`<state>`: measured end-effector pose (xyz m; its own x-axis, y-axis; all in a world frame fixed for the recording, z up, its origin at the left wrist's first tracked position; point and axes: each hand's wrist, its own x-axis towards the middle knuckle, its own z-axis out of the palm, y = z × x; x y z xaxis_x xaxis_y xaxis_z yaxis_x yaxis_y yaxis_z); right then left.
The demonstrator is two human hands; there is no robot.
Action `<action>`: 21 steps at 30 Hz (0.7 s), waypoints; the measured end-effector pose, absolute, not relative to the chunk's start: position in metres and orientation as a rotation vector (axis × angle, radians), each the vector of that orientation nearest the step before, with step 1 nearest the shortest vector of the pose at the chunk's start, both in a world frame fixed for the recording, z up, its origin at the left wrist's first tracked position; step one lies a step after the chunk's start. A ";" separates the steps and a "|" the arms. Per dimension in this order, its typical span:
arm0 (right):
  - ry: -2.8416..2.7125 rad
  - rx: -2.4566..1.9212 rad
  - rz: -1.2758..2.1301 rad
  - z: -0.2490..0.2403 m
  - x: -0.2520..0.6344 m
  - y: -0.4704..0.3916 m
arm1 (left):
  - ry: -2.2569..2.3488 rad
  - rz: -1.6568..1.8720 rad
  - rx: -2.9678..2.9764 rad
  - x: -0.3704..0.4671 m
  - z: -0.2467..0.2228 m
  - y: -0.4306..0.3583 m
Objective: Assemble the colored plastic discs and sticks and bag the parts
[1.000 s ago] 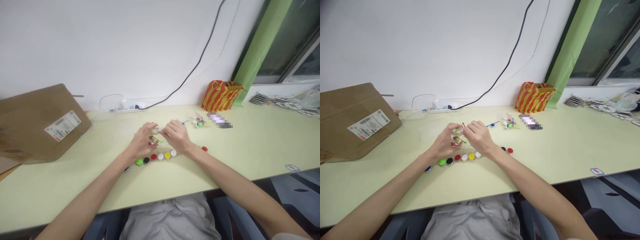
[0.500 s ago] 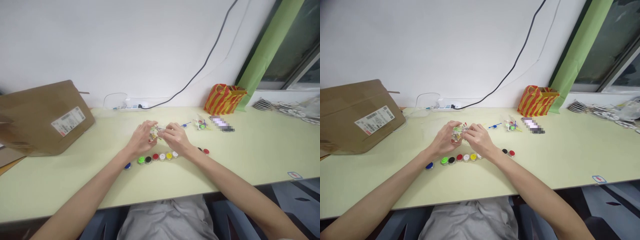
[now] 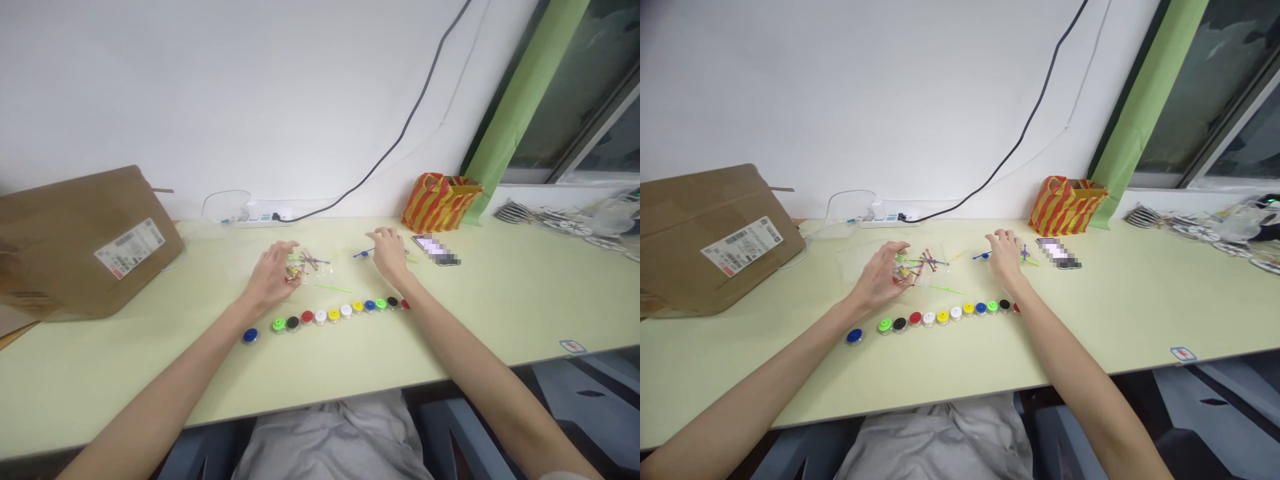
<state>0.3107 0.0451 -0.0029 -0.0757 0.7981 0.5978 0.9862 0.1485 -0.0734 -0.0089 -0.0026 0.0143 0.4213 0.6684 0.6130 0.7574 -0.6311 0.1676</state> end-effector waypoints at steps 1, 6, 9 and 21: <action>-1.955 -1.763 -0.459 -0.008 0.318 0.051 | -1.281 -0.993 -2.533 -0.009 0.014 -0.002; -2.095 -1.833 -0.369 -0.017 0.326 0.061 | -1.290 -0.977 -2.533 -0.009 0.014 -0.002; -2.150 -1.821 -0.325 -0.013 0.321 0.060 | -1.299 -0.980 -2.526 -0.010 0.014 -0.001; -1.874 -1.345 -0.343 0.023 0.298 0.036 | -1.368 -0.940 -2.545 -0.008 0.014 -0.001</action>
<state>0.2981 0.0357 0.0232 -0.1278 0.6765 0.7252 0.8896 0.4014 -0.2177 -0.0077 -0.0012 0.0135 0.4051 0.7202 0.5632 0.7839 -0.5906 0.1915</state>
